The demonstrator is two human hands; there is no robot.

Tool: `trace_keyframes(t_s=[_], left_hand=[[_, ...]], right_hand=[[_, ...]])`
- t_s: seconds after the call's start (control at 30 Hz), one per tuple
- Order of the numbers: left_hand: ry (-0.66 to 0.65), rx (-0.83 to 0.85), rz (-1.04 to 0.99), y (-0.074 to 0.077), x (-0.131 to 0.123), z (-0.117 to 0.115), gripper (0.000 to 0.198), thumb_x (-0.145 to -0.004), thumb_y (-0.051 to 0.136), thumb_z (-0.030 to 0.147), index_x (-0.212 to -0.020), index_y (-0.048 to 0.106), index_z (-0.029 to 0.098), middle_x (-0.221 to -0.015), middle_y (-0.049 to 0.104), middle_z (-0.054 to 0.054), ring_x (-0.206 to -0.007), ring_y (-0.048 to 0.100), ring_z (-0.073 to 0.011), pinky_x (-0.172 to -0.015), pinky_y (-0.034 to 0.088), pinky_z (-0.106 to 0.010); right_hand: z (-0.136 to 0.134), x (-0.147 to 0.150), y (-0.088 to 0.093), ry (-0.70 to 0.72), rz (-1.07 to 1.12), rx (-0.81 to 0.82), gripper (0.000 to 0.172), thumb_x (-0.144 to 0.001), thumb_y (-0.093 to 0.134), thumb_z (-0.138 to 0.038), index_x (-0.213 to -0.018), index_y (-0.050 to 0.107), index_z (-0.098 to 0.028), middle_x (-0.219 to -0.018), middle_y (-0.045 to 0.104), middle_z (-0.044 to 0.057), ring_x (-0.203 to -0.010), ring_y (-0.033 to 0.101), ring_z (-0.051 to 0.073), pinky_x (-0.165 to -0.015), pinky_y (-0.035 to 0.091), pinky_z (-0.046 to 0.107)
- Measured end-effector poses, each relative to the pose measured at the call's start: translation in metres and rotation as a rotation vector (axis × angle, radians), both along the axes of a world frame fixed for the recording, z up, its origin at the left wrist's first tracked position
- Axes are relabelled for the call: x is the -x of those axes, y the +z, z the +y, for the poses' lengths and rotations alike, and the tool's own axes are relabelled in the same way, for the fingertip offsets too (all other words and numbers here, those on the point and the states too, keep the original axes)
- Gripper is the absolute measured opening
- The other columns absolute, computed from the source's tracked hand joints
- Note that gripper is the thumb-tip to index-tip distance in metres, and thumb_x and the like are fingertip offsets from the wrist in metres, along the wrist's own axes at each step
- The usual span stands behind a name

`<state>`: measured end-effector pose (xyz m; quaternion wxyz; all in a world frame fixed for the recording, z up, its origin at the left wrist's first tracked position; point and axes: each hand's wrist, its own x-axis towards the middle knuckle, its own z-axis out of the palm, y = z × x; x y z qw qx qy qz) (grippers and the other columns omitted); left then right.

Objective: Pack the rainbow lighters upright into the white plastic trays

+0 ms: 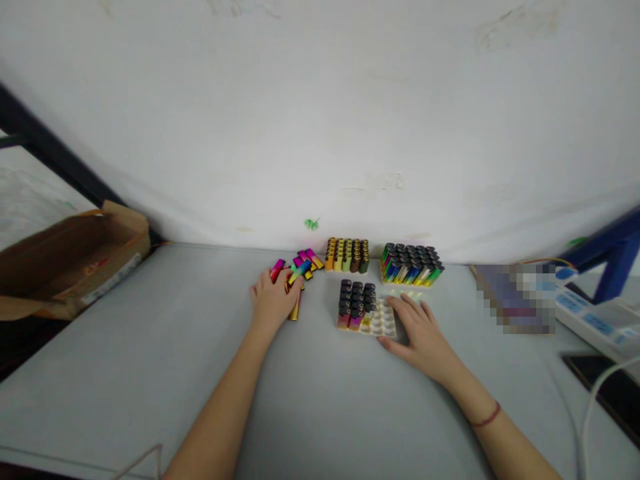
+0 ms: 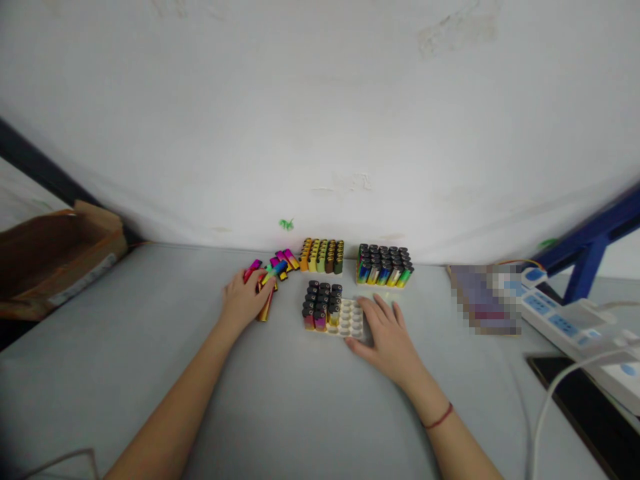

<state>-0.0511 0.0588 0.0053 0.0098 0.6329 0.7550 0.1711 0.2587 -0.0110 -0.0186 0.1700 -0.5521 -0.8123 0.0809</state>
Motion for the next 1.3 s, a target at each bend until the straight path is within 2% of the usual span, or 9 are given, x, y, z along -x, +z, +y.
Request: trace_keyframes(t_s=[0.2, 0.37, 0.53, 0.63, 0.77, 0.87, 0.97, 1.13, 1.3], left_hand=[[0.028, -0.111, 0.081, 0.007, -0.01, -0.001, 0.046, -0.09, 0.049, 0.05, -0.121, 0.069, 0.022, -0.151, 0.041, -0.018, -0.144, 0.021, -0.0477, -0.105, 0.024, -0.075], [-0.04, -0.201, 0.106, 0.004, -0.012, 0.003, 0.031, -0.089, 0.054, 0.04, -0.101, 0.074, 0.02, -0.131, 0.061, -0.015, -0.133, 0.039, -0.0428, -0.102, 0.037, -0.062], [-0.088, -0.182, 0.026, 0.008, -0.011, 0.005, 0.022, -0.089, 0.054, 0.031, -0.101, 0.066, 0.018, -0.104, 0.071, -0.016, -0.109, 0.058, -0.0356, -0.093, 0.041, -0.054], [-0.139, -0.161, -0.192, 0.01, -0.011, 0.005, 0.018, -0.09, 0.052, 0.03, -0.101, 0.059, 0.018, -0.096, 0.071, -0.013, -0.097, 0.065, -0.0304, -0.089, 0.045, -0.046], [-0.243, -0.121, -0.776, 0.013, -0.022, -0.002, 0.03, -0.085, 0.055, 0.038, -0.109, 0.047, 0.021, -0.092, 0.066, -0.005, -0.079, 0.067, -0.0208, -0.076, 0.052, -0.035], [-0.334, 0.007, -1.215, 0.018, -0.039, -0.011, 0.034, -0.078, 0.059, 0.036, -0.106, 0.049, 0.021, -0.085, 0.058, 0.001, -0.062, 0.058, -0.0113, -0.063, 0.052, -0.027], [-0.282, 0.105, -1.495, 0.028, -0.055, -0.02, 0.029, -0.073, 0.062, 0.037, -0.095, 0.054, 0.02, -0.073, 0.049, 0.005, -0.048, 0.042, -0.0052, -0.046, 0.04, -0.019], [-0.156, 0.246, -1.727, 0.035, -0.064, -0.025, 0.043, -0.076, 0.052, 0.061, -0.076, 0.051, 0.018, -0.058, 0.042, 0.007, -0.038, 0.027, -0.0035, -0.036, 0.02, -0.016], [-0.075, 0.28, -1.745, 0.032, -0.064, -0.026, 0.041, -0.076, 0.049, 0.056, -0.06, 0.041, 0.019, -0.049, 0.035, 0.007, -0.035, 0.023, -0.0028, -0.035, 0.018, -0.015]], right_hand=[[0.0, 0.0, 0.0, -0.005, 0.004, 0.004, 0.065, -0.088, 0.056, -0.051, -0.144, 0.04, -0.022, -0.145, 0.052, 0.014, -0.141, 0.036, 0.036, -0.113, 0.024, 0.062], [0.0, -0.001, 0.001, -0.009, -0.005, 0.027, 0.065, -0.088, 0.055, -0.052, -0.142, 0.041, -0.019, -0.146, 0.051, 0.014, -0.142, 0.035, 0.036, -0.114, 0.024, 0.062], [0.0, -0.002, -0.001, -0.006, -0.016, 0.013, 0.065, -0.088, 0.055, -0.051, -0.143, 0.041, -0.019, -0.145, 0.052, 0.015, -0.142, 0.035, 0.036, -0.113, 0.024, 0.062], [0.001, -0.002, -0.002, 0.001, -0.016, -0.002, 0.066, -0.088, 0.055, -0.051, -0.144, 0.04, -0.021, -0.145, 0.052, 0.014, -0.142, 0.035, 0.036, -0.113, 0.025, 0.062], [0.0, -0.002, -0.002, 0.003, -0.015, -0.016, 0.066, -0.088, 0.055, -0.052, -0.146, 0.039, -0.024, -0.144, 0.053, 0.014, -0.141, 0.037, 0.036, -0.112, 0.026, 0.062], [0.0, -0.001, -0.001, -0.003, -0.012, 0.003, 0.064, -0.089, 0.054, -0.052, -0.144, 0.04, -0.022, -0.146, 0.052, 0.013, -0.141, 0.036, 0.036, -0.113, 0.024, 0.062], [0.0, 0.0, 0.001, -0.006, -0.009, 0.03, 0.064, -0.089, 0.053, -0.052, -0.142, 0.041, -0.02, -0.147, 0.05, 0.014, -0.143, 0.034, 0.036, -0.114, 0.023, 0.062], [0.0, 0.0, 0.003, -0.003, -0.004, 0.042, 0.064, -0.089, 0.053, -0.052, -0.142, 0.04, -0.019, -0.147, 0.05, 0.014, -0.143, 0.033, 0.035, -0.114, 0.022, 0.063], [-0.001, 0.0, 0.004, 0.003, -0.01, 0.05, 0.064, -0.09, 0.053, -0.051, -0.143, 0.04, -0.018, -0.147, 0.049, 0.014, -0.143, 0.033, 0.036, -0.114, 0.023, 0.063]])
